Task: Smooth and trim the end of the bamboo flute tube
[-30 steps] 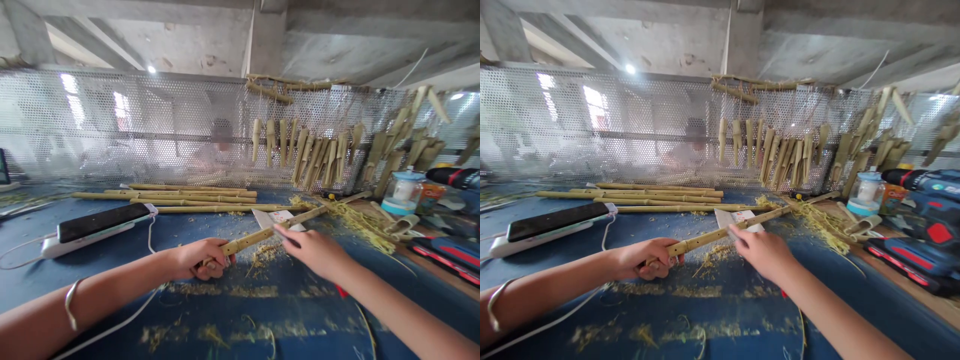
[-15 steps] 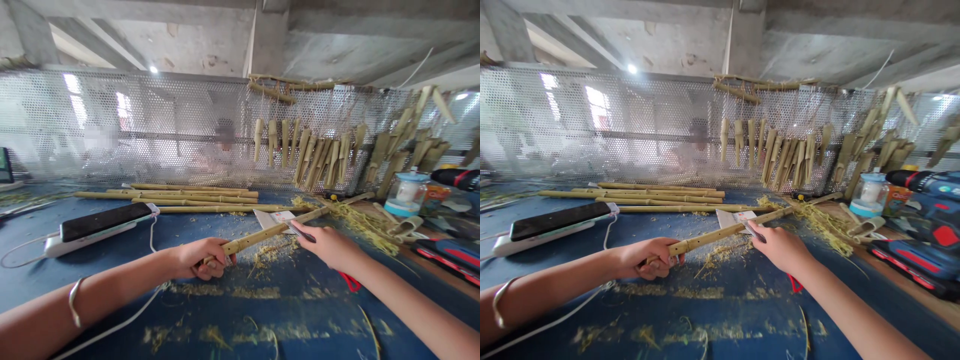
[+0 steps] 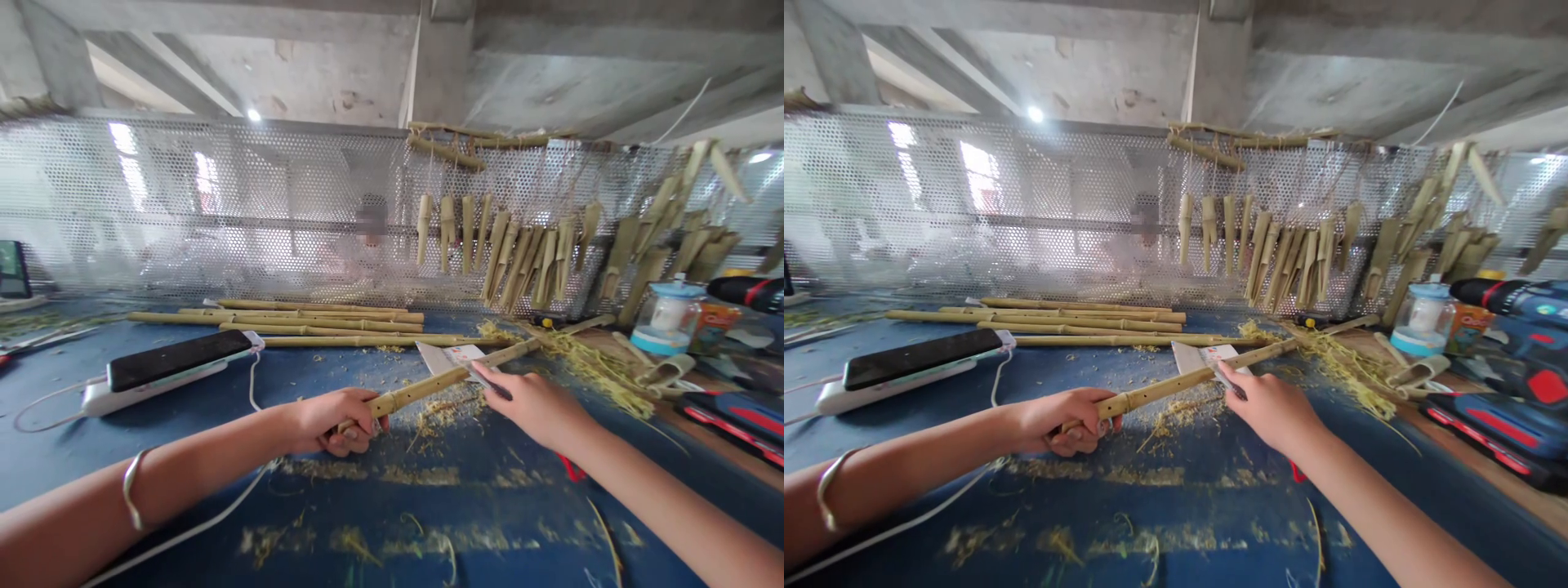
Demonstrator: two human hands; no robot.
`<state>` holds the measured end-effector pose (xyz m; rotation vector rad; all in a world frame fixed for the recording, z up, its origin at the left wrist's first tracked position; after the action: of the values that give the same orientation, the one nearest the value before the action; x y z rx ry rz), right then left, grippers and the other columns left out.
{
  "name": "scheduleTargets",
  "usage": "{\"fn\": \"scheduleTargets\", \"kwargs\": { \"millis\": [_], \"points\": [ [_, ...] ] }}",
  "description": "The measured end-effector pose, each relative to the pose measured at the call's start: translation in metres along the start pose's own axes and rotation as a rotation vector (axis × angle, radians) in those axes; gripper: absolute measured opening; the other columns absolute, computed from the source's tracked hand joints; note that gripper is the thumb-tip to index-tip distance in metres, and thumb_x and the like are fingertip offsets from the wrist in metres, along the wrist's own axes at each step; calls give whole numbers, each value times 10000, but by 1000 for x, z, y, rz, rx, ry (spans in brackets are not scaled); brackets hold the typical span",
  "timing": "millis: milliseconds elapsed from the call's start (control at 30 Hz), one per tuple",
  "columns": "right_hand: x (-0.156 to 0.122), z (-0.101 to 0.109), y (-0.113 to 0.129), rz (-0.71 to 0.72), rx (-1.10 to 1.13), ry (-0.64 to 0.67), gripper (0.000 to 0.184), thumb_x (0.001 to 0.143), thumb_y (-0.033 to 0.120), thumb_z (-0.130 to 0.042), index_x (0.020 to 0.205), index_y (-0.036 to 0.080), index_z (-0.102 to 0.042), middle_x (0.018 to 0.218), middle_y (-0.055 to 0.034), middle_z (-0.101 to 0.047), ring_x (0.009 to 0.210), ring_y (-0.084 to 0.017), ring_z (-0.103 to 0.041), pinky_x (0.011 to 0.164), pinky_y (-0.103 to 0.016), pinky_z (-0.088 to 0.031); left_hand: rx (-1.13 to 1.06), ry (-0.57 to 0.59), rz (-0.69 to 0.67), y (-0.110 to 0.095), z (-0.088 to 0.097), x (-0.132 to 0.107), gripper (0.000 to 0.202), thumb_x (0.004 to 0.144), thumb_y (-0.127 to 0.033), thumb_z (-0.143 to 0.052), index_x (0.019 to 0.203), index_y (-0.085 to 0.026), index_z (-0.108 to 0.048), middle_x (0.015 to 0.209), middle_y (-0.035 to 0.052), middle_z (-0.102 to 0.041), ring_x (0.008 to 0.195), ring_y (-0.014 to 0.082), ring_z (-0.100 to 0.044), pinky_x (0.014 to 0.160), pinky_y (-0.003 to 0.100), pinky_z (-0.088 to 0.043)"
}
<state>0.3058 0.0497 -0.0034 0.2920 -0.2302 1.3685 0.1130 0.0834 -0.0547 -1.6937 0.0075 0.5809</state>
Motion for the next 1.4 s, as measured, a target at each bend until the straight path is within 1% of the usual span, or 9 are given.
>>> {"fn": "scheduleTargets", "kwargs": {
  "millis": [167, 367, 700, 767, 867, 933, 1067, 1200, 1400],
  "points": [
    [-13, 4, 44, 179, 105, 3, 439, 789, 342, -408, 1222, 382, -463, 597, -5, -628, 467, -122, -503, 428, -206, -282, -1, -5, -2, 0, 0, -1, 230, 586, -113, -446, 808, -171, -452, 386, -99, -309, 326, 36, -192, 292, 136, -107],
    [-5, 7, 14, 28, -105, -17, 450, 794, 350, -378, 1235, 339, -467, 601, -41, -632, 502, -177, -560, 424, -229, -281, 0, -22, -10, -1, 0, -2, 230, 575, -115, -457, 801, -160, -457, 388, -94, -317, 328, 36, -200, 297, 142, -102],
    [1, -2, -10, -49, 26, 81, 456, 794, 382, -376, 1242, 348, -456, 512, 7, -557, 381, -120, -440, 404, -219, -245, 18, -44, -9, 0, 2, -1, 239, 575, -108, -441, 806, -166, -461, 385, -92, -325, 317, 35, -222, 292, 138, -115],
    [-2, -1, -1, -24, 71, 71, 454, 793, 381, -381, 1237, 337, -466, 523, 7, -563, 396, -117, -440, 402, -216, -245, 25, -54, -5, 0, 2, -1, 238, 573, -107, -433, 802, -166, -462, 379, -91, -322, 318, 37, -223, 293, 138, -115],
    [-13, 0, 36, 135, 195, 90, 448, 801, 347, -383, 1244, 344, -453, 566, 10, -593, 436, -111, -462, 409, -206, -261, 25, -73, 14, 1, 4, -1, 242, 567, -105, -433, 799, -166, -460, 390, -88, -335, 322, 37, -228, 290, 136, -114],
    [-18, 5, 52, 193, 133, 60, 449, 790, 336, -403, 1235, 363, -456, 567, 4, -603, 455, -124, -484, 421, -215, -275, 17, -67, 16, 1, 3, 0, 236, 565, -104, -441, 792, -168, -459, 394, -88, -340, 323, 37, -231, 289, 136, -119],
    [-17, 11, 42, 109, -46, -4, 444, 774, 337, -415, 1212, 367, -483, 571, -22, -620, 460, -157, -525, 418, -231, -288, 5, -46, -1, 2, 3, 0, 219, 572, -101, -448, 780, -165, -460, 396, -89, -335, 326, 34, -219, 292, 137, -122],
    [-14, 8, 33, 109, -11, -6, 478, 773, 310, -408, 1248, 309, -460, 619, -35, -646, 505, -168, -560, 430, -230, -314, 20, -43, 3, 2, 3, -1, 220, 587, -102, -436, 797, -163, -460, 393, -90, -326, 320, 39, -227, 295, 145, -118],
    [-10, 2, 21, 43, 86, 33, 444, 770, 356, -427, 1209, 346, -495, 642, -20, -641, 485, -141, -542, 426, -213, -310, 8, -45, 16, 2, 2, -1, 239, 575, -113, -450, 809, -159, -458, 425, -86, -341, 340, 32, -217, 304, 144, -111]
  ]
}}
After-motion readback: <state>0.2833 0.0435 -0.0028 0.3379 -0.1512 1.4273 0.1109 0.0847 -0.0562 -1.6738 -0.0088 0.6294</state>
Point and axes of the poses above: each hand's wrist, its own x-axis towards the middle knuckle, its own z-axis out of the back of the hand, y = z × x, the point moved 10 cm from there along x, towards the middle knuckle
